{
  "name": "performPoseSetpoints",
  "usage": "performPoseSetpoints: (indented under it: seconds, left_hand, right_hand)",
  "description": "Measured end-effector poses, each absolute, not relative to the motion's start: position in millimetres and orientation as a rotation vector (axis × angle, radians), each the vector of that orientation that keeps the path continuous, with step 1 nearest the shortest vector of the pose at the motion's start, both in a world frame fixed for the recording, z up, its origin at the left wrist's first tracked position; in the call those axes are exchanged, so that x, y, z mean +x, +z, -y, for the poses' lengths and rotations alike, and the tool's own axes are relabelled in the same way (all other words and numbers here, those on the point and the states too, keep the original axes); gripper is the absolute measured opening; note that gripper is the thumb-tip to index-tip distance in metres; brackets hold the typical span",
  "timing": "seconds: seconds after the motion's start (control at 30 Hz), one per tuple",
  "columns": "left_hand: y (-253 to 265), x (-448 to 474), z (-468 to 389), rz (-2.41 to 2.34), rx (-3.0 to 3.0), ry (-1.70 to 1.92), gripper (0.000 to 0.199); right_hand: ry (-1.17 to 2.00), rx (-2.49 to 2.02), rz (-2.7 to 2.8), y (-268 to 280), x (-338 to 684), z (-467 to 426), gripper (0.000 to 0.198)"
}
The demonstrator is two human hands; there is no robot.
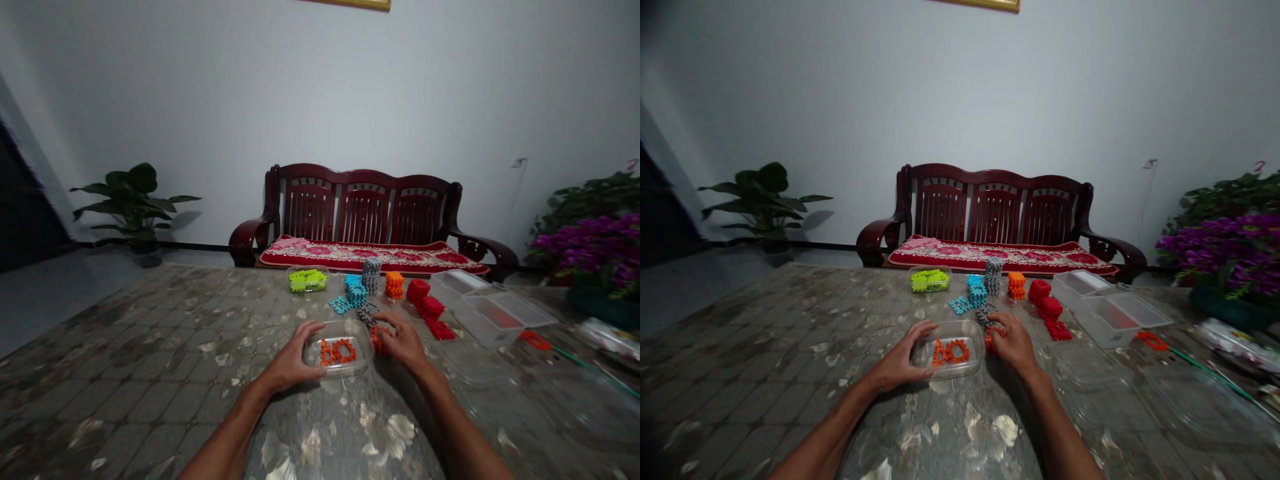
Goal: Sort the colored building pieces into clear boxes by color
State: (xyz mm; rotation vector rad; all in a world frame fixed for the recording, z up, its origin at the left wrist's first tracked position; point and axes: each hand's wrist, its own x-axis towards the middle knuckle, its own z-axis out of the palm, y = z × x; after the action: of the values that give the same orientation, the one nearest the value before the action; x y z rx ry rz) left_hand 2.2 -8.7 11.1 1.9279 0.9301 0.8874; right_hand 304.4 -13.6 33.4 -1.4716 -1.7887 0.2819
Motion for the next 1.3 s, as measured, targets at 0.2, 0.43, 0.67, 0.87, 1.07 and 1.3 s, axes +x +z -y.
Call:
performPoseSetpoints:
  seconds: [0.2,0.43,0.67,0.87,1.07,1.3]
  left_hand:
    - [10.6,1.3,8.0,-0.958,1.972,0.867,0.086]
    - [8.8,1.3,7.5,-0.942,1.965,0.879,0.085]
    - [11.1,0.7,8.4,-0.953,1.968,0.86,0.087]
    - [10.3,3.4,8.9,-0.946,1.963,0.881,0.087]
    - [10.7,4.0,8.9,-0.936,1.966,0.901,0.089]
    - [10.7,3.4,7.6,-0.944,1.985,0.889,0.089]
  right_hand:
    - [0.281,-1.672,1.917,31.9,319.9,15.4,0.053]
    - [0.264,-1.844,2.043,41.6,316.0,22.5,0.062]
    - [0.232,-1.736,1.963,46.4,311.5,22.2,0.048]
    - [0.482,-1.447,2.196,79.6,260.9,22.9,0.037]
    - [0.276,-1.693,2.676,94.7,206.7,17.1,0.028]
    - [0.26,-1.834,2.714,91.1,193.7,8.0,0.027]
